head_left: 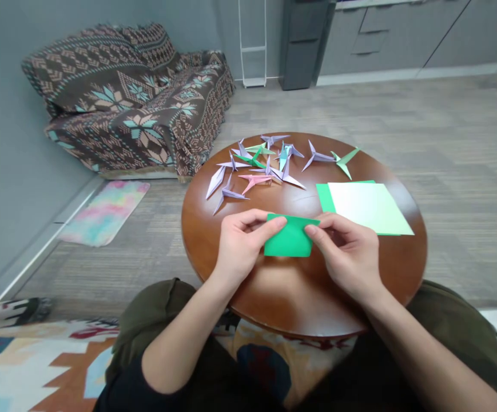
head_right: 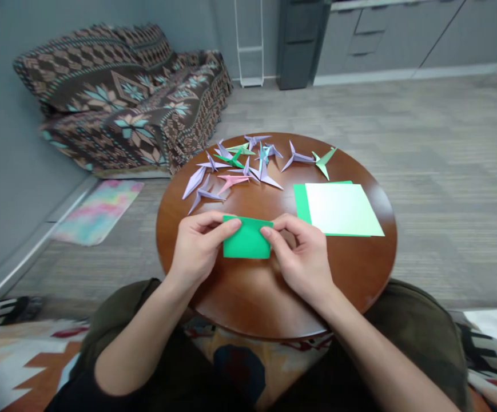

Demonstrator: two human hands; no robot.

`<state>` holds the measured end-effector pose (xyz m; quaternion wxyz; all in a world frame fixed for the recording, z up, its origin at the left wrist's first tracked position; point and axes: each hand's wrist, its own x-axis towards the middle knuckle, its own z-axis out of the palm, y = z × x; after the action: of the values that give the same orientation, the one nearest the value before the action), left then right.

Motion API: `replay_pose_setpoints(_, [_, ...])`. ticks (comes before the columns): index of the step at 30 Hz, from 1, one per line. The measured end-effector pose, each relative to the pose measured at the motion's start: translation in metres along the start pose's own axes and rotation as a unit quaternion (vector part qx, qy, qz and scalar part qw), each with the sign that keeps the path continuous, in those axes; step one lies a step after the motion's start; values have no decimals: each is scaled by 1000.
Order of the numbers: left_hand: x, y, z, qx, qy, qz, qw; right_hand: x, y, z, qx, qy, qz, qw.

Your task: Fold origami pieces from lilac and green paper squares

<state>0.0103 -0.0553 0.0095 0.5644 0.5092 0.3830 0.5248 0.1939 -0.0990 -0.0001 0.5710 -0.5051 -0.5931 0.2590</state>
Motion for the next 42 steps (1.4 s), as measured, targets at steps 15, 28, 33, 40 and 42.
replay_pose_setpoints(15, [-3, 3, -2, 3, 9, 61, 998, -2, 1, 1, 1, -4, 3, 1000])
replay_pose_setpoints(28, [0, 7, -8, -40, -68, 14, 997, 0, 2, 1, 27, 44, 48, 998])
replay_pose_setpoints(33, [-1, 7, -8, -62, -100, -21, 993, 1, 1, 3, 57, 55, 63, 995])
replay_pose_setpoints(40, [0, 13, -4, -149, -140, -117, 972, 0, -1, 3, 59, 26, 43, 997])
replay_pose_setpoints(42, [0, 12, -2, -176, -141, -146, 963, -1, -2, 4, 60, 15, 27, 998])
